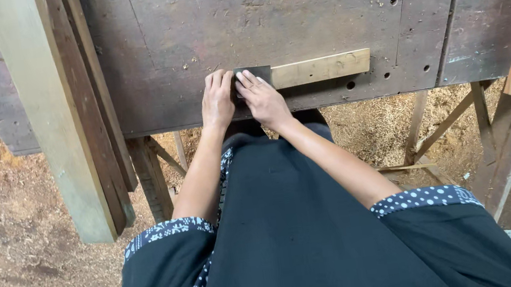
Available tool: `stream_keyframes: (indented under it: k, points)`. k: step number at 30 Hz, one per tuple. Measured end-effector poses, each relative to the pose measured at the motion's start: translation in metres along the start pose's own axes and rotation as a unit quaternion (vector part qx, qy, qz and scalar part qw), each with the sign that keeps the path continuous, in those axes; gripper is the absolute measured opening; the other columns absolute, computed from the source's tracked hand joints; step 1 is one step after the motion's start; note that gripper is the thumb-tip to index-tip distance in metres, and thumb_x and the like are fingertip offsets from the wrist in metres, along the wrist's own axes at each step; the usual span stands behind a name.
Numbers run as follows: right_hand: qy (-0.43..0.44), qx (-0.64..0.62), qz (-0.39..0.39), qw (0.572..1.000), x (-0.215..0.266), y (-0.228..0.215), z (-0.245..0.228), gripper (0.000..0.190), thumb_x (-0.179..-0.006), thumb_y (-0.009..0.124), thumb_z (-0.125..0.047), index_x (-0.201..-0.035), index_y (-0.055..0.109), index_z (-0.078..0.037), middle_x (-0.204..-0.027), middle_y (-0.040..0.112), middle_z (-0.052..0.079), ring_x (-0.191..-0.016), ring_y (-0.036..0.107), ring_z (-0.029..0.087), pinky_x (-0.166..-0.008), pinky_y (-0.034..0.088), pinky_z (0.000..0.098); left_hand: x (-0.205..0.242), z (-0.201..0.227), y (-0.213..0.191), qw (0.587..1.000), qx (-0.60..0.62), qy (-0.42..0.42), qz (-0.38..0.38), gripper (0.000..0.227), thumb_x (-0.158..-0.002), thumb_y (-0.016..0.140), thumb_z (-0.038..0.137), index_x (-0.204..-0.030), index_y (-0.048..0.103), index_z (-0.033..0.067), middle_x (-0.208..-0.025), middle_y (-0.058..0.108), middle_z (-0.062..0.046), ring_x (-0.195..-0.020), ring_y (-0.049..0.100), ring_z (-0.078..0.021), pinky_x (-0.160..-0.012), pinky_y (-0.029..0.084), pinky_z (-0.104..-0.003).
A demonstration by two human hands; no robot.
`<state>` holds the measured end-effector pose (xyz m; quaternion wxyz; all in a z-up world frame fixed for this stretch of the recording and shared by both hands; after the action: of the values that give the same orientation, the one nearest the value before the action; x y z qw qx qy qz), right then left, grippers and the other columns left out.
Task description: The person sands the surface and edges of two wooden boards by hand using a piece of sandpaper on a workbench.
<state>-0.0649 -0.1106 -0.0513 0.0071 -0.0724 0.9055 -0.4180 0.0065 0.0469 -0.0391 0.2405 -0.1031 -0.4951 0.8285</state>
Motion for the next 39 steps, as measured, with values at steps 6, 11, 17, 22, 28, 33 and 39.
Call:
stream_keyframes:
  k: [6, 11, 17, 22, 28, 33, 39]
  points:
    - [0.161, 0.069, 0.112, 0.978, 0.036, -0.036, 0.052, 0.041, -0.107, 0.044, -0.011, -0.146, 0.056, -0.004, -0.158, 0.048, 0.015, -0.151, 0.039, 0.029, -0.125, 0.029, 0.0474, -0.001, 0.008, -0.017, 0.996, 0.084, -0.016, -0.028, 0.068, -0.063, 0.085, -0.003, -0.126, 0.06, 0.0056, -0.133, 0.057, -0.013, -0.131, 0.05, -0.0345, -0.108, 0.046, -0.041]
    - [0.067, 0.027, 0.025, 0.997, 0.028, -0.026, 0.047, 0.051, -0.102, 0.045, -0.006, -0.152, 0.053, -0.009, -0.162, 0.041, 0.013, -0.154, 0.032, 0.029, -0.127, 0.021, 0.0501, -0.009, 0.017, -0.027, 0.997, 0.063, -0.015, -0.041, 0.067, -0.064, 0.085, -0.002, -0.126, 0.06, 0.007, -0.133, 0.057, -0.013, -0.131, 0.05, -0.0338, -0.109, 0.045, -0.042]
    - [0.243, 0.08, 0.145, 0.956, 0.058, -0.066, 0.084, 0.042, -0.111, 0.044, -0.013, -0.152, 0.052, -0.012, -0.163, 0.042, 0.008, -0.155, 0.029, 0.026, -0.129, 0.016, 0.0483, -0.013, 0.025, -0.03, 0.999, 0.011, 0.016, -0.034, 0.071, -0.063, 0.088, 0.01, -0.129, 0.06, 0.0069, -0.13, 0.056, -0.015, -0.127, 0.049, -0.0351, -0.108, 0.04, -0.046]
    - [0.076, -0.071, 0.093, 0.99, 0.053, -0.038, 0.065, 0.043, -0.11, 0.038, -0.017, -0.146, 0.061, -0.02, -0.157, 0.054, -0.005, -0.15, 0.042, 0.011, -0.129, 0.029, 0.0345, -0.014, 0.04, -0.025, 0.997, -0.027, 0.051, -0.059, 0.069, -0.067, 0.089, 0.015, -0.129, 0.061, 0.0072, -0.123, 0.059, -0.01, -0.121, 0.052, -0.0308, -0.105, 0.04, -0.044]
    - [0.208, 0.053, 0.18, 0.96, 0.083, -0.063, 0.093, 0.039, -0.116, 0.04, -0.012, -0.154, 0.049, -0.01, -0.164, 0.039, 0.01, -0.156, 0.03, 0.026, -0.132, 0.023, 0.0439, -0.015, 0.037, -0.018, 0.996, -0.035, 0.042, -0.07, 0.068, -0.065, 0.088, 0.013, -0.128, 0.062, 0.0079, -0.118, 0.059, -0.009, -0.115, 0.054, -0.0296, -0.106, 0.042, -0.041]
    - [0.133, -0.009, -0.008, 0.991, 0.071, -0.037, 0.04, 0.049, -0.1, 0.045, -0.01, -0.148, 0.053, -0.008, -0.16, 0.042, 0.012, -0.152, 0.032, 0.026, -0.125, 0.026, 0.0434, -0.017, 0.04, -0.02, 0.993, -0.048, 0.032, -0.101, 0.066, -0.069, 0.088, 0.013, -0.128, 0.06, 0.0089, -0.121, 0.057, -0.011, -0.121, 0.053, -0.0311, -0.107, 0.041, -0.042]
    - [0.205, 0.104, 0.126, 0.965, 0.068, -0.08, 0.059, 0.041, -0.111, 0.042, -0.011, -0.149, 0.054, -0.004, -0.16, 0.045, 0.015, -0.151, 0.038, 0.031, -0.126, 0.03, 0.0455, -0.018, 0.052, -0.015, 0.993, -0.028, 0.082, -0.083, 0.074, -0.067, 0.088, 0.016, -0.134, 0.057, 0.0057, -0.129, 0.055, -0.014, -0.125, 0.049, -0.0345, -0.108, 0.038, -0.046]
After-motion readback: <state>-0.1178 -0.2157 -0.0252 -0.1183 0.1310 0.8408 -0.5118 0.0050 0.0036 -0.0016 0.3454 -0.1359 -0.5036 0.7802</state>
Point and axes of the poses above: each hand's wrist, its own x-axis away from the middle knuckle, its own y-axis out of the palm, z = x × y, the point moved 1 cm from there along -x, towards the middle knuckle
